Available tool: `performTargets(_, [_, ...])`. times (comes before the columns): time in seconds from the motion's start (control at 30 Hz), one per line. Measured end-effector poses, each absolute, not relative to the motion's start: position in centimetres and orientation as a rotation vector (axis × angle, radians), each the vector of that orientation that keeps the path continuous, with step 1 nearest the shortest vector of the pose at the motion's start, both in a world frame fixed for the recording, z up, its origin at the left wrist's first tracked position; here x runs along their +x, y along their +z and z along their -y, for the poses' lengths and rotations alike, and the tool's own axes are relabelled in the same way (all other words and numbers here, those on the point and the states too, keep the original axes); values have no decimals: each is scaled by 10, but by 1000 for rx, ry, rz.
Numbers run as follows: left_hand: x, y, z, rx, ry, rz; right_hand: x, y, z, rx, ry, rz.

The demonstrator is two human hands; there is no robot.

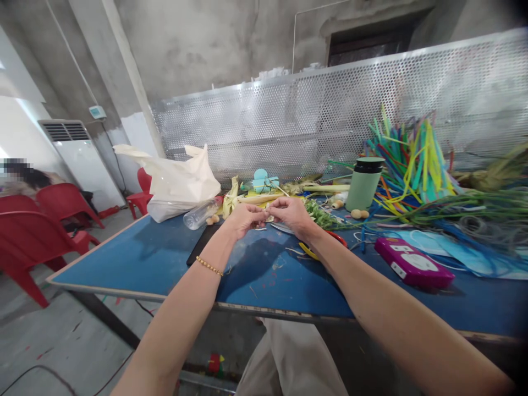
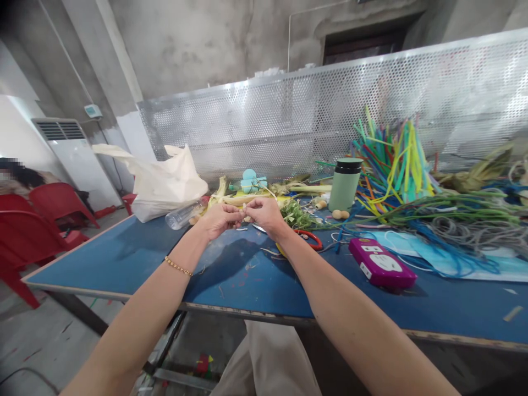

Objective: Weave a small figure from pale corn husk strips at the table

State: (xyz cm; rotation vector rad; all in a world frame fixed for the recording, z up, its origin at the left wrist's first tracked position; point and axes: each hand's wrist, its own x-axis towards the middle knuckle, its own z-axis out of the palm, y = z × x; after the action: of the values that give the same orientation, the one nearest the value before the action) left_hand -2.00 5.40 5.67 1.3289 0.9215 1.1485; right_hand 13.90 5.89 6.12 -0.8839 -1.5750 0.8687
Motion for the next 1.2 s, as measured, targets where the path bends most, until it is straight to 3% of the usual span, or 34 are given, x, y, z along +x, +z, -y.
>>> performTargets(0.63, [-24, 63, -54, 1220, 1158, -923, 160, 69, -67, -753, 1250, 1465])
performTargets(1.2, [-24, 63, -54, 1123, 1078, -816, 152, 74, -58, -613, 767, 1979])
